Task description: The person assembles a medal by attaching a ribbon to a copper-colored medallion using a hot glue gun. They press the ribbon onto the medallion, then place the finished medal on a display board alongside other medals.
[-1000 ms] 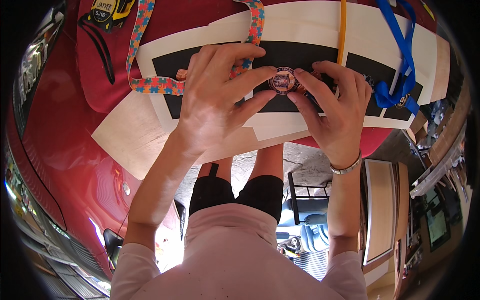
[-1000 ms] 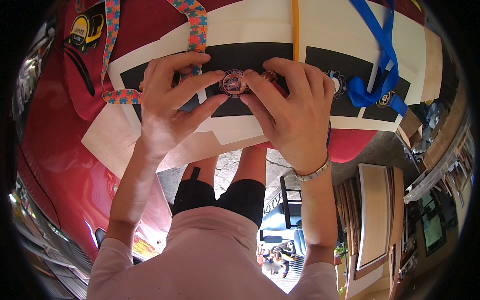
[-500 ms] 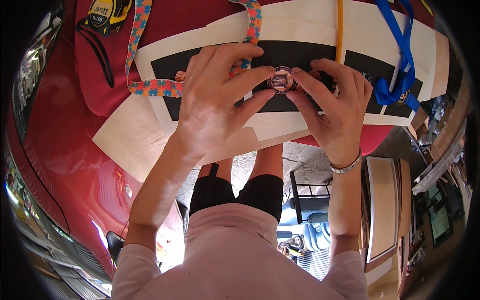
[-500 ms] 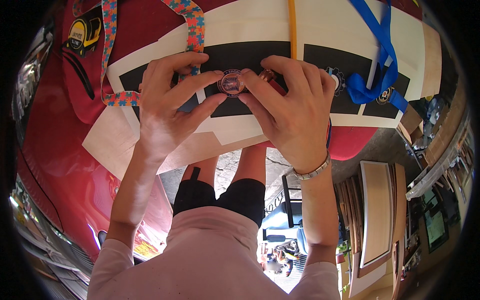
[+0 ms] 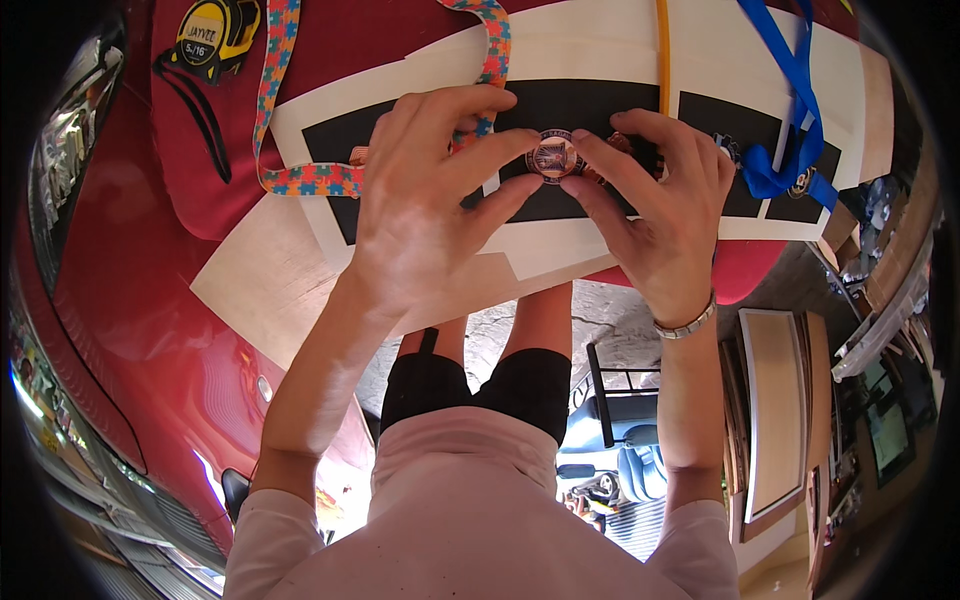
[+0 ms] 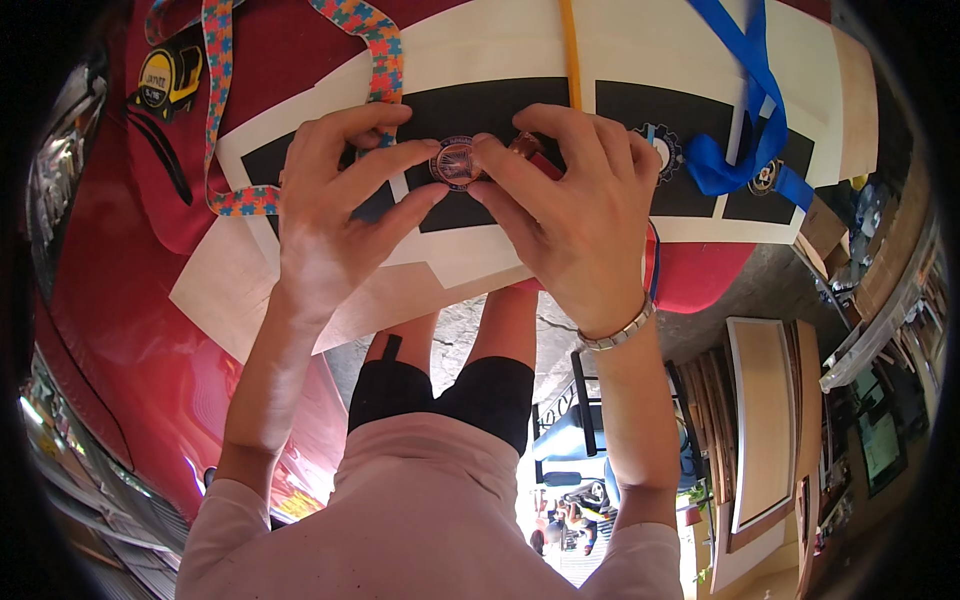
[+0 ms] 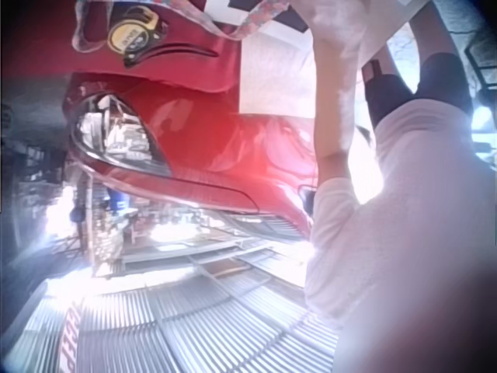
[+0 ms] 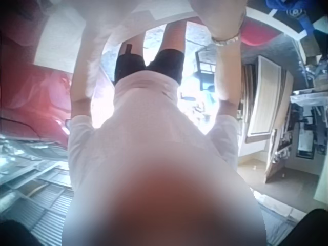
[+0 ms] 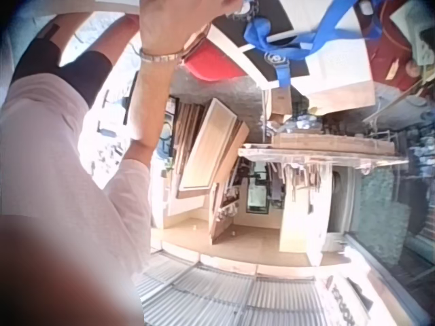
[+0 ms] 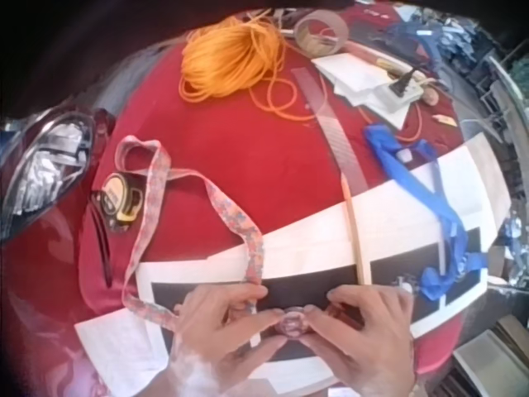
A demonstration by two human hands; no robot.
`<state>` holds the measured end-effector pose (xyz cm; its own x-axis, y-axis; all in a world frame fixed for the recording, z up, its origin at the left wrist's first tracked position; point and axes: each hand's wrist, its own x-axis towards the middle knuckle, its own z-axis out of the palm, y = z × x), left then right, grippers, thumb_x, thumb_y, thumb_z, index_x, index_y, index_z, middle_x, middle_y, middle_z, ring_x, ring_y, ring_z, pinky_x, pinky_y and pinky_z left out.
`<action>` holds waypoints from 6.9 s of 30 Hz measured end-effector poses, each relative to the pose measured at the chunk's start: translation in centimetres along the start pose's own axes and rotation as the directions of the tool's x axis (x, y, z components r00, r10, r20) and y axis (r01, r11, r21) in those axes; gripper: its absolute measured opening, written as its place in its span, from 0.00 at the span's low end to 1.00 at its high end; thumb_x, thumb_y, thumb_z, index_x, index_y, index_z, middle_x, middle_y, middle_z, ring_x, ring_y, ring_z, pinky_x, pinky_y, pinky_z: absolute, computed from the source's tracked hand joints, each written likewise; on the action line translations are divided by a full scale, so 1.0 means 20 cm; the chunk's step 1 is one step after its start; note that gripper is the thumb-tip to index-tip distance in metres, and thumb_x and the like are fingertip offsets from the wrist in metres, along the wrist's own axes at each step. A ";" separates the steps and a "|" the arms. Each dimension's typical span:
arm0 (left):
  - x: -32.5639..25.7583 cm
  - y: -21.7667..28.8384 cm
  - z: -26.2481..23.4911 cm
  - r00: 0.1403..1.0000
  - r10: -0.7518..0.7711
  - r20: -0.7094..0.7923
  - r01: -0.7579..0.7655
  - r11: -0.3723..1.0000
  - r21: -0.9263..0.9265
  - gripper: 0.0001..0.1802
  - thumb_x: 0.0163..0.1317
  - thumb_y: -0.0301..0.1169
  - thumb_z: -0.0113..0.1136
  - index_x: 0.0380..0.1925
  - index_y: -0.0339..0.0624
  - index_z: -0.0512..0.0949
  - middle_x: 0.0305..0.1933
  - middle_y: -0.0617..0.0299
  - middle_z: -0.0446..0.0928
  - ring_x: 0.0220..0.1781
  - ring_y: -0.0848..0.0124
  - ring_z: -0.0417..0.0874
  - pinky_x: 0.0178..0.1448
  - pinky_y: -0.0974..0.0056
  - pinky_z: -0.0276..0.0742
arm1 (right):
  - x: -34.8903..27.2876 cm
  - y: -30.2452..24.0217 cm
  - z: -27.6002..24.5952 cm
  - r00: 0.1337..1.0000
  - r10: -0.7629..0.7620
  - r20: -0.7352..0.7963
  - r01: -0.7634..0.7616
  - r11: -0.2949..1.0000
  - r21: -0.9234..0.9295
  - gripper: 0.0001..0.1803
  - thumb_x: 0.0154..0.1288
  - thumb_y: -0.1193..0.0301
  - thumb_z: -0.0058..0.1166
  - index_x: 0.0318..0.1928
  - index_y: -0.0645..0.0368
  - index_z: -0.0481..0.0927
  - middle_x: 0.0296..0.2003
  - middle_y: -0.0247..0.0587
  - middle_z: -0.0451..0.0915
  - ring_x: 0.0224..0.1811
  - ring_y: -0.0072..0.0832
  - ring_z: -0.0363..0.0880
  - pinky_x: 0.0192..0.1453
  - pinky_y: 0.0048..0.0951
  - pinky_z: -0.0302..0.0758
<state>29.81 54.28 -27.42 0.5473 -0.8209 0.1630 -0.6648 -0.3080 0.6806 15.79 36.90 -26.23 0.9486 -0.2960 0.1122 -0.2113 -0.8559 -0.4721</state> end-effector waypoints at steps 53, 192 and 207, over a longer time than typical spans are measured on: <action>0.59 -0.22 0.02 0.731 0.432 0.529 -0.403 0.898 -0.175 0.57 0.46 0.45 0.85 0.76 0.52 0.64 0.81 0.42 0.59 0.84 0.42 0.53 0.83 0.40 0.52 | -0.08 -0.76 0.49 0.446 0.775 -0.448 -0.847 0.527 0.067 0.28 0.57 0.69 0.70 0.61 0.38 0.87 0.37 0.29 0.69 0.37 0.29 0.70 0.47 0.36 0.68; 0.58 -0.14 0.02 0.773 0.274 0.572 -0.271 0.958 -0.092 0.77 0.39 0.54 0.85 0.80 0.31 0.45 0.83 0.36 0.51 0.86 0.37 0.44 0.84 0.31 0.41 | 0.16 -0.39 -0.01 0.234 0.909 0.345 -0.949 0.291 -0.122 0.24 0.62 0.47 0.68 0.38 0.57 0.88 0.31 0.46 0.88 0.40 0.43 0.91 0.40 0.44 0.85; 0.59 0.04 -0.02 0.748 -0.001 0.663 -0.126 0.982 0.144 0.75 0.42 0.42 0.86 0.83 0.43 0.42 0.88 0.54 0.43 0.89 0.51 0.41 0.86 0.36 0.44 | 0.17 -0.35 0.06 0.319 0.897 0.306 -0.893 0.392 -0.220 0.25 0.65 0.47 0.66 0.41 0.58 0.85 0.27 0.47 0.86 0.35 0.43 0.90 0.37 0.45 0.83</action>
<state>35.90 44.57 -24.71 0.0733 -0.9329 -0.3525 -0.7944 -0.2683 0.5450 20.81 42.47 -23.62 0.1850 -0.7322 -0.6555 -0.9819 -0.1645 -0.0934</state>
